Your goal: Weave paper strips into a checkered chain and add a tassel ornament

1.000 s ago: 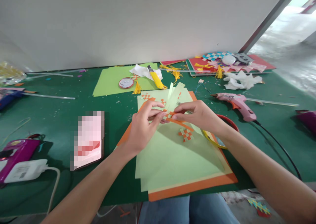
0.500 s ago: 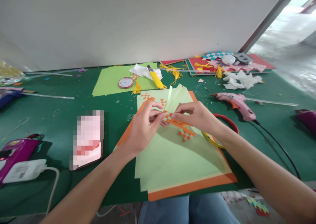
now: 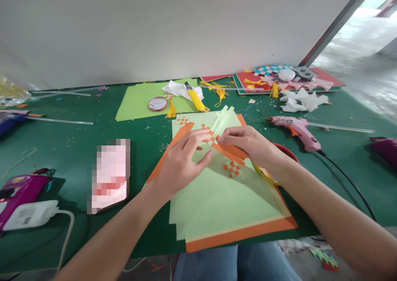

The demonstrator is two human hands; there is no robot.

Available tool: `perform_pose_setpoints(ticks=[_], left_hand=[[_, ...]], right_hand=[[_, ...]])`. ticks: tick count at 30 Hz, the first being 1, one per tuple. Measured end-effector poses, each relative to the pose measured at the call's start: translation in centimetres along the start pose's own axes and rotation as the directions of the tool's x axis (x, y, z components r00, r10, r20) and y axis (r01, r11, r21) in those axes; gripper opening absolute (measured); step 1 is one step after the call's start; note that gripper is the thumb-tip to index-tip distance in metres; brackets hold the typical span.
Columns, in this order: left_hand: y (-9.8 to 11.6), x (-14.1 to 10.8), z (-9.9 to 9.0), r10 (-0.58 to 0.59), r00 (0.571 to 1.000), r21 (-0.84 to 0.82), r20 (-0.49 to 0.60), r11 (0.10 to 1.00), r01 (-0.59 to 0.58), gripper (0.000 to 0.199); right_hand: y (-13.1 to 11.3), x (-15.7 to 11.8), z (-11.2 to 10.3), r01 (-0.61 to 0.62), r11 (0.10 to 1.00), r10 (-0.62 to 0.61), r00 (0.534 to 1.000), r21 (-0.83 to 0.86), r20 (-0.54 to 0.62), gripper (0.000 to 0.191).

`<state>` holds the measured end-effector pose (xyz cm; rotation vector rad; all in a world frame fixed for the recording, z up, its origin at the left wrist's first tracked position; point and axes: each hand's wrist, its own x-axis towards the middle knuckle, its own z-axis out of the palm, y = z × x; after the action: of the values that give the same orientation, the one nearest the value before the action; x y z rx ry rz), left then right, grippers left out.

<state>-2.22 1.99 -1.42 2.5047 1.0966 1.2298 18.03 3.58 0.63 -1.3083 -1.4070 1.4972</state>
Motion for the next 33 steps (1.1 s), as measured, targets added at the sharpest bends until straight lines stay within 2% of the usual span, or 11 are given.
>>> perform_pose_setpoints(ticks=[12, 17, 25, 29, 33], left_hand=[[-0.22, -0.20, -0.03, 0.017, 0.999, 0.033, -0.027, 0.999, -0.017, 0.020], [-0.15, -0.07, -0.13, 0.061, 0.997, 0.053, -0.045, 0.997, -0.058, 0.019], [-0.21, -0.08, -0.12, 0.099, 0.994, 0.061, -0.055, 0.994, -0.096, 0.022], [-0.29, -0.16, -0.01, 0.076, 0.996, 0.009, -0.050, 0.997, -0.076, 0.028], [-0.12, -0.10, -0.04, -0.011, 0.999, -0.090, -0.051, 0.996, 0.006, 0.026]], right_hand=[[-0.05, -0.01, -0.02, 0.006, 1.000, -0.006, 1.000, -0.023, -0.002, 0.032], [0.09, -0.03, -0.12, 0.021, 1.000, -0.021, 1.000, -0.019, 0.018, 0.033], [0.03, -0.03, -0.08, -0.027, 0.999, 0.027, 1.000, -0.021, -0.003, 0.037], [0.09, -0.02, 0.00, -0.003, 0.999, 0.002, 1.000, 0.039, 0.031, 0.040], [0.13, -0.07, 0.02, -0.001, 0.994, -0.004, 0.999, 0.109, 0.045, 0.049]])
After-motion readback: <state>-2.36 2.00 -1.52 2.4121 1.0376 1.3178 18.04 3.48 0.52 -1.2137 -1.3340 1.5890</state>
